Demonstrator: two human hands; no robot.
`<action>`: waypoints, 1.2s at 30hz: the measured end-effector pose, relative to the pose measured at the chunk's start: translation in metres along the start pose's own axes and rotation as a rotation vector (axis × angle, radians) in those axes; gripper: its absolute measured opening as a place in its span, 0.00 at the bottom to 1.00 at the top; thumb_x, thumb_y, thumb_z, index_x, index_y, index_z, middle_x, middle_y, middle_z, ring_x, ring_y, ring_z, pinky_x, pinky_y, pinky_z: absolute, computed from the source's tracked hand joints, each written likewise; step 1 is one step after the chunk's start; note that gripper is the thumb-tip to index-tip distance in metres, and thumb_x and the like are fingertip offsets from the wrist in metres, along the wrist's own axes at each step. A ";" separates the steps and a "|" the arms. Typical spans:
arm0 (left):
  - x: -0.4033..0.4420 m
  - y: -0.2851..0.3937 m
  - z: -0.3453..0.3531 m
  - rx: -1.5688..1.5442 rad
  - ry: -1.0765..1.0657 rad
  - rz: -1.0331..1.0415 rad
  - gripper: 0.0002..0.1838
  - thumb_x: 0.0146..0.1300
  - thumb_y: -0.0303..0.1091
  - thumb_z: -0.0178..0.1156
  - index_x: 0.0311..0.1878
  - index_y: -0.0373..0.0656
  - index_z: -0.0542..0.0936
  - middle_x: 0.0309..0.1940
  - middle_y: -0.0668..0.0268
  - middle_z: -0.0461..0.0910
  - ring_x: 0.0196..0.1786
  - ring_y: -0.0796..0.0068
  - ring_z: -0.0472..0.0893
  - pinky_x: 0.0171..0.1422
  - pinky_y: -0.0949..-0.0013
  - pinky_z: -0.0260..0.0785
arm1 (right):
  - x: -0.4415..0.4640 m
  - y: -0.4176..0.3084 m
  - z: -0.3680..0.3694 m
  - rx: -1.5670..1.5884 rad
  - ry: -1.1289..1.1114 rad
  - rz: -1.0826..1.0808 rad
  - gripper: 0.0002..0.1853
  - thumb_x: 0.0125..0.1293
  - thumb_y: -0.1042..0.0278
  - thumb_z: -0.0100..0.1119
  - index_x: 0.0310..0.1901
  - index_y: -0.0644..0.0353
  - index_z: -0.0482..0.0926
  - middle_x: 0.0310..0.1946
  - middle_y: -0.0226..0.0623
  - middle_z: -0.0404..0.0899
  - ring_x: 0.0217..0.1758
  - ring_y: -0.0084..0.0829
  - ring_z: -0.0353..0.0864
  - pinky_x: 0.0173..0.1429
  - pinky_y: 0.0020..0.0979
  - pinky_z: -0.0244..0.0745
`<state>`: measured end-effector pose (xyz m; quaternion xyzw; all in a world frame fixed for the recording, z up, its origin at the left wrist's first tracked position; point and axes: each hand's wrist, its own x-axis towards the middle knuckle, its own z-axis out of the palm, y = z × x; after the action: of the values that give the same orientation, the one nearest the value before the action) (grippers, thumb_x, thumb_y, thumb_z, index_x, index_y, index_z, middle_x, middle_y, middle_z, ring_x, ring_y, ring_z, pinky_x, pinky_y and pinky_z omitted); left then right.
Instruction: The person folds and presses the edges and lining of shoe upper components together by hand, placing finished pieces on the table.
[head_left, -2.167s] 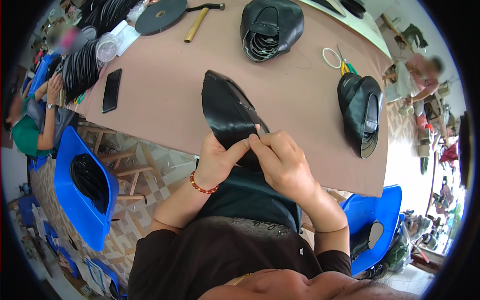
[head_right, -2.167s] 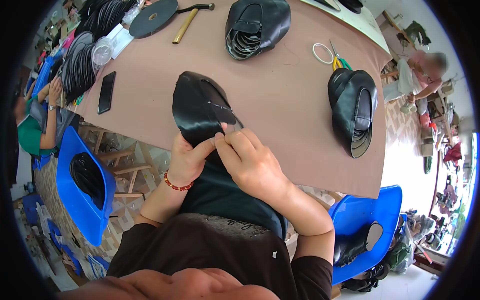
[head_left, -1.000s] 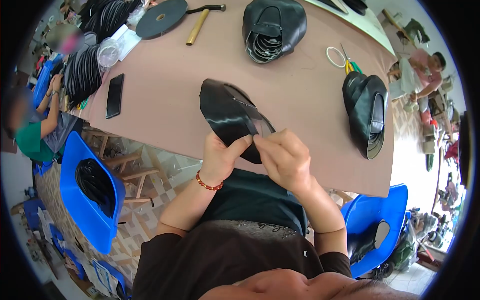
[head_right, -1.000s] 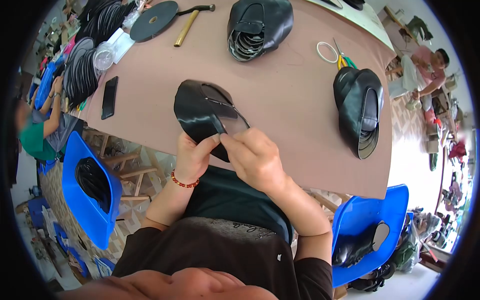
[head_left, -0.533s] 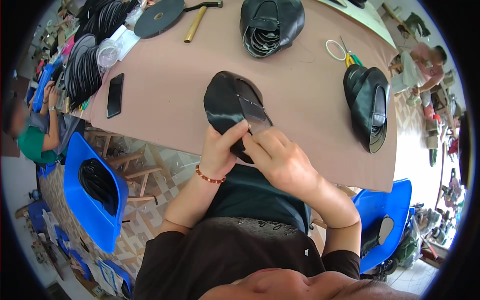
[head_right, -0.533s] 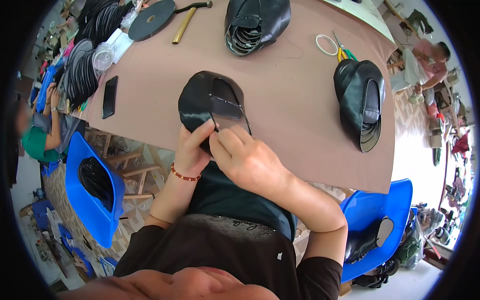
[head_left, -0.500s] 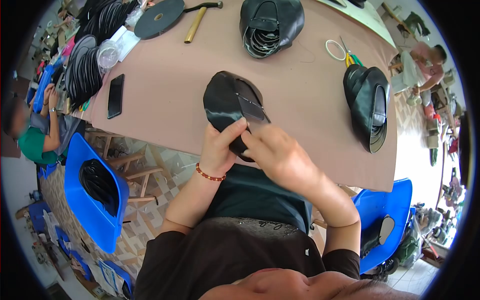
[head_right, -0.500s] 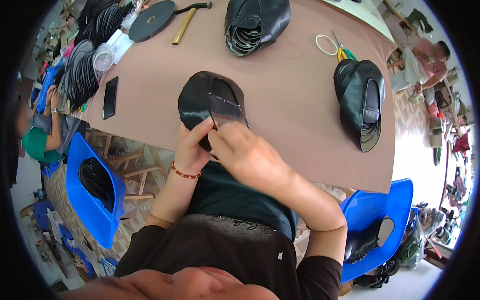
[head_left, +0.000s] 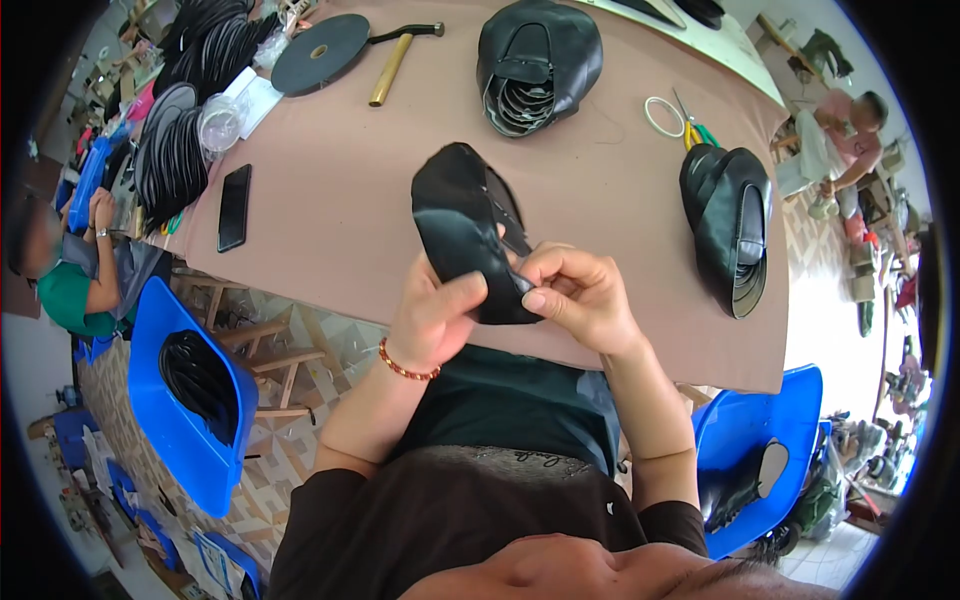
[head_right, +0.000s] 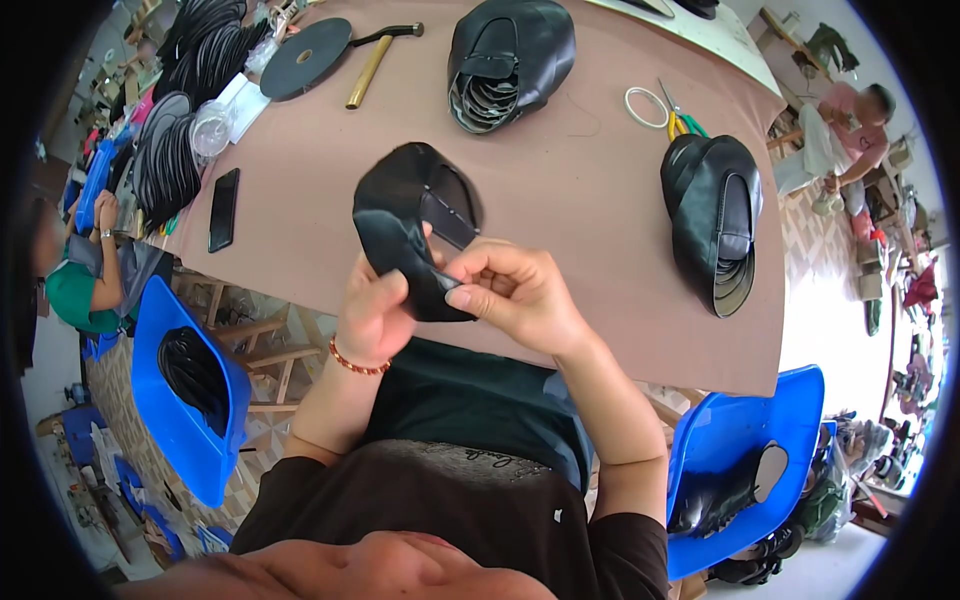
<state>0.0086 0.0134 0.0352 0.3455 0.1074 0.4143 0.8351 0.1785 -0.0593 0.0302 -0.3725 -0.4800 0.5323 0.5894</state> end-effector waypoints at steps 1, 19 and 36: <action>-0.005 -0.007 -0.005 -0.012 -0.039 0.000 0.12 0.60 0.22 0.61 0.48 0.38 0.74 0.44 0.65 0.78 0.45 0.74 0.79 0.51 0.67 0.73 | -0.003 -0.005 0.005 -0.114 0.048 -0.042 0.07 0.61 0.82 0.63 0.41 0.64 0.81 0.32 0.27 0.79 0.35 0.16 0.77 0.37 0.21 0.74; -0.020 -0.005 -0.026 0.106 -0.018 -0.063 0.18 0.59 0.17 0.61 0.53 0.36 0.75 0.45 0.66 0.80 0.47 0.77 0.79 0.54 0.70 0.74 | -0.012 -0.020 0.030 -1.191 -0.010 -0.648 0.19 0.46 0.79 0.62 0.44 0.68 0.81 0.34 0.37 0.76 0.33 0.35 0.78 0.33 0.30 0.77; 0.006 0.030 0.000 0.148 -0.001 0.027 0.13 0.55 0.20 0.65 0.42 0.40 0.76 0.34 0.70 0.78 0.34 0.81 0.78 0.40 0.73 0.72 | 0.010 -0.032 0.011 0.042 -0.259 0.170 0.17 0.60 0.73 0.69 0.48 0.64 0.75 0.43 0.29 0.75 0.47 0.20 0.74 0.54 0.24 0.72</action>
<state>-0.0060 0.0304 0.0558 0.4078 0.1328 0.4164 0.8017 0.1765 -0.0550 0.0648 -0.3277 -0.5073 0.6339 0.4831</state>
